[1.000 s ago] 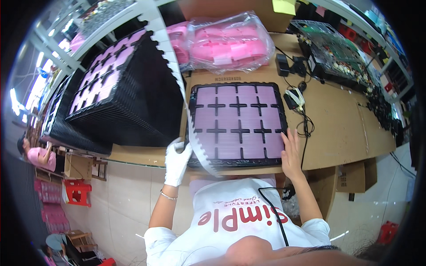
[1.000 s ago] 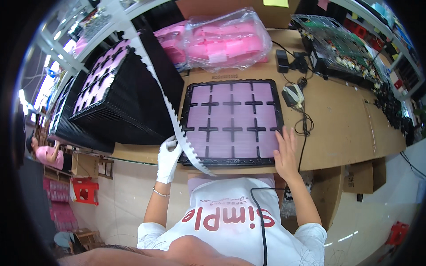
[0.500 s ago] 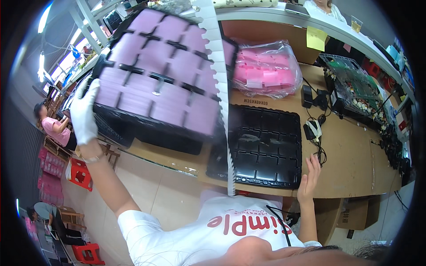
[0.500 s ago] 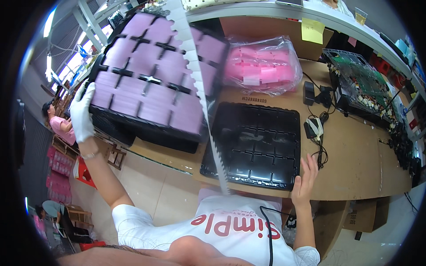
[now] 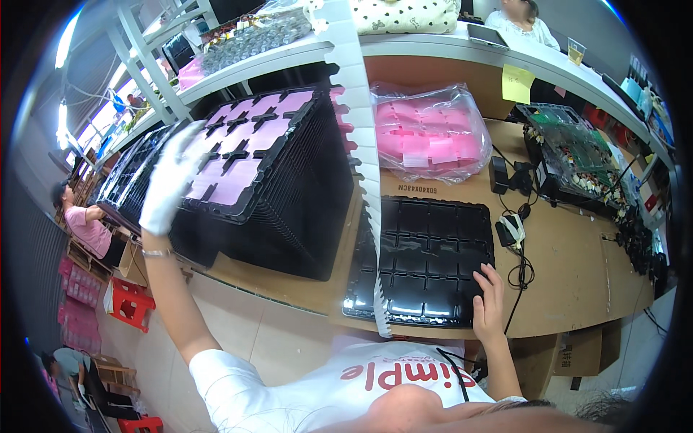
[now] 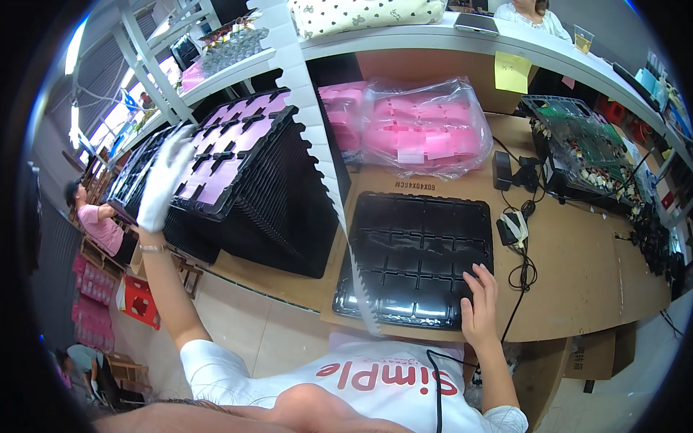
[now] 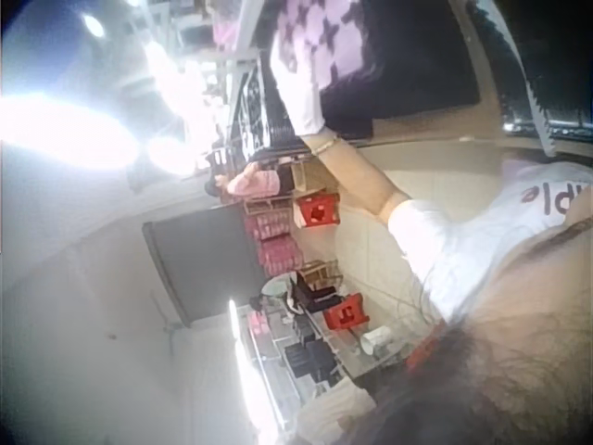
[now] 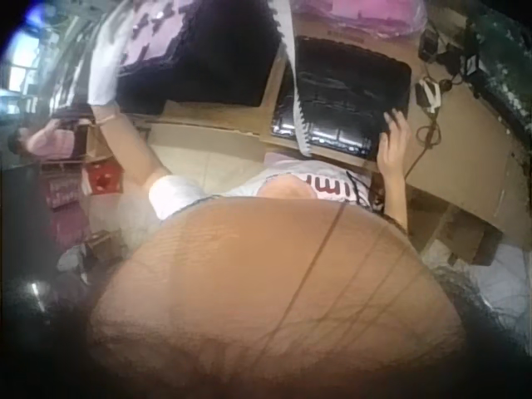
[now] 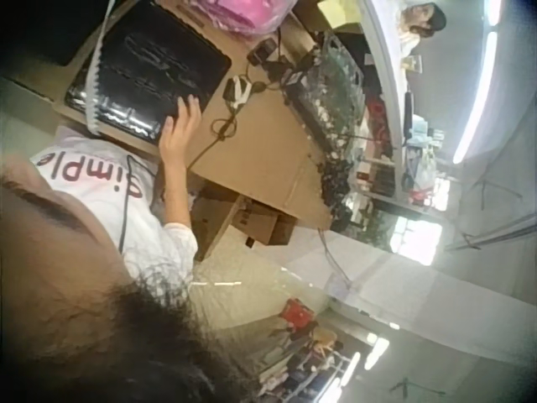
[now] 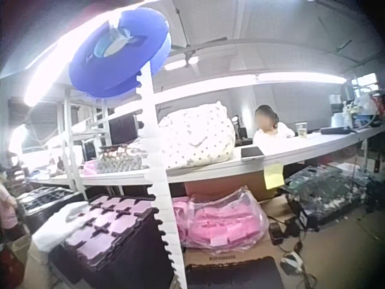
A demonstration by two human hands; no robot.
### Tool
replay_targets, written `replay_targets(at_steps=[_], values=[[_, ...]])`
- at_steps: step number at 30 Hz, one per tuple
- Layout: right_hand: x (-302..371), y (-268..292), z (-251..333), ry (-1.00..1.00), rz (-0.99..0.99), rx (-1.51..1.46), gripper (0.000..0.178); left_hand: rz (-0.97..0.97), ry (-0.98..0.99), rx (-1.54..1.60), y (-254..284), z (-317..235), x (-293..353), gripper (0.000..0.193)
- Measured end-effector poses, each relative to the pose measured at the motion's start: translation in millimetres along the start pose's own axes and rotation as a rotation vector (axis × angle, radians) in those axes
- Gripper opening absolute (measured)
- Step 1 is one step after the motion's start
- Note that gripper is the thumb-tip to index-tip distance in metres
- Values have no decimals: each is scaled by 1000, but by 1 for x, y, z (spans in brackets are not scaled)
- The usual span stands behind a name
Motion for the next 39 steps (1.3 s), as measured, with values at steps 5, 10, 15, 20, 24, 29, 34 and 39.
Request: replay_targets(at_steps=[5,10,15,20,24,29,34,39], values=[[-18,-15,21,65,38,-81,40,324,-292,-336,-61,-114,25,61],[-18,-19,23,83,43,-132,39,232,-294,-293,-72,-117,24,55],[-22,-27,13,-25,65,-227,25,-61,-527,20,-70,-181,105,35],[-21,-90,12,-250,214,-513,29,712,4,416,-232,-173,231,25],[-8,-138,36,-40,427,-396,37,641,640,920,-272,-132,262,16],[14,-189,25,-398,631,-781,25,549,664,1095,-261,-128,242,25],[11,-207,24,-688,681,-1051,18,628,719,1077,-288,-132,257,25],[12,-195,6,-721,548,-976,13,289,941,1157,-294,-96,256,22]])
Point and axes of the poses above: each hand's wrist, its own x-axis away from the middle knuckle, its own y-axis out of the back of the hand, z = x × y, the point moved 10 cm from there along -x, towards the middle knuckle, and after that the axes turned 7 degrees about -x, right-handed, at the moved point
